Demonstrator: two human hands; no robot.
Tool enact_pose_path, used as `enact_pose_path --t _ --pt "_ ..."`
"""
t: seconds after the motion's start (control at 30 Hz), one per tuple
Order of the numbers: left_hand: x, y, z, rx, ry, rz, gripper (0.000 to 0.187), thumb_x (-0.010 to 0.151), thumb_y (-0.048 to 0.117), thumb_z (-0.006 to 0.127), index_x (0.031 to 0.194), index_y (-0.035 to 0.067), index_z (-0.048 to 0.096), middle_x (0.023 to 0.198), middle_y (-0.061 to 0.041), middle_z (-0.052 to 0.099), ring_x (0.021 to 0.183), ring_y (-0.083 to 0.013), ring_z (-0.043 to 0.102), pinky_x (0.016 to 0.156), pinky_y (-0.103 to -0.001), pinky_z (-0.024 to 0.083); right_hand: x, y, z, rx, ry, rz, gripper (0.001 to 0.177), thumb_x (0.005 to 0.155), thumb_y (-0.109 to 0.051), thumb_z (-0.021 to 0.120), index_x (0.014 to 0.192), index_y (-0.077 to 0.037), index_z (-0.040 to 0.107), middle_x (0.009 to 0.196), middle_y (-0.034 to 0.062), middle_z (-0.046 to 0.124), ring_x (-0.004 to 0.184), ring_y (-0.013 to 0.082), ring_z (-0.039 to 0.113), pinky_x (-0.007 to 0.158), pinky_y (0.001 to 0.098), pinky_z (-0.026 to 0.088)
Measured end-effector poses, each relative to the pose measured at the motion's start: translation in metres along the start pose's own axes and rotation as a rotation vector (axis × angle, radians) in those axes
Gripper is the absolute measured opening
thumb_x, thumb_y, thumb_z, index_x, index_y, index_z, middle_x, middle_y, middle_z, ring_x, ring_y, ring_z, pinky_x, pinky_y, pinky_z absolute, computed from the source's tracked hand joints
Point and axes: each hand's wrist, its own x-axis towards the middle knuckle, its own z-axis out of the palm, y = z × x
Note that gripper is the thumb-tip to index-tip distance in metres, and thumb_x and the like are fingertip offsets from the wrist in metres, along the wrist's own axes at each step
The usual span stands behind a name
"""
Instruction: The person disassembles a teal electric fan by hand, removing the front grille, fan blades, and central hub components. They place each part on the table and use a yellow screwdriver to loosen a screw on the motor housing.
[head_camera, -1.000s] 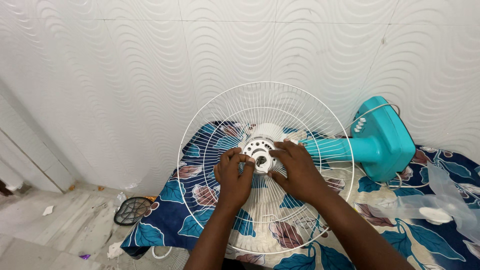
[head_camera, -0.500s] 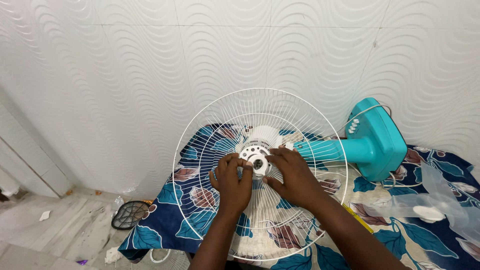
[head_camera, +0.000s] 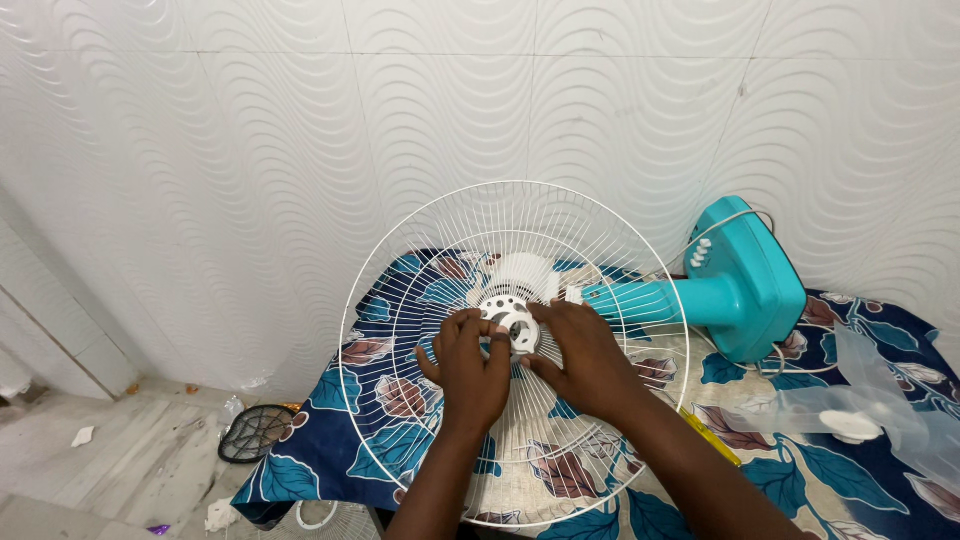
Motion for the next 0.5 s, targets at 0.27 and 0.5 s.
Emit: enact_pose_path --t 0.27,0.5 --pt "0.004 0.010 0.004 -0.033 -0.024 0.035 0.027 0.097 0.034 0.057 0.102 0.010 0.068 0.132 -0.006 0.056 0.134 -0.0265 0.045 0.119 -0.066 -0.008 0.002 -0.001 -0.014 0.078 -0.019 0.104 0.068 0.077 -0.035 0.085 0.133 -0.004 0.062 0.119 0.0157 0.069 0.119 0.0338 0.060 0.103 0.0468 0.044" --pt "0.003 0.021 0.017 -0.119 -0.015 0.115 0.024 0.096 0.031 0.058 0.101 0.010 0.070 0.120 -0.006 0.061 0.124 -0.0235 0.052 0.117 -0.059 0.006 -0.010 0.006 -0.032 -0.002 0.078 0.017 0.064 0.079 -0.040 0.085 0.126 -0.002 0.066 0.121 0.0206 0.067 0.122 0.0388 0.057 0.104 0.0492 0.043"
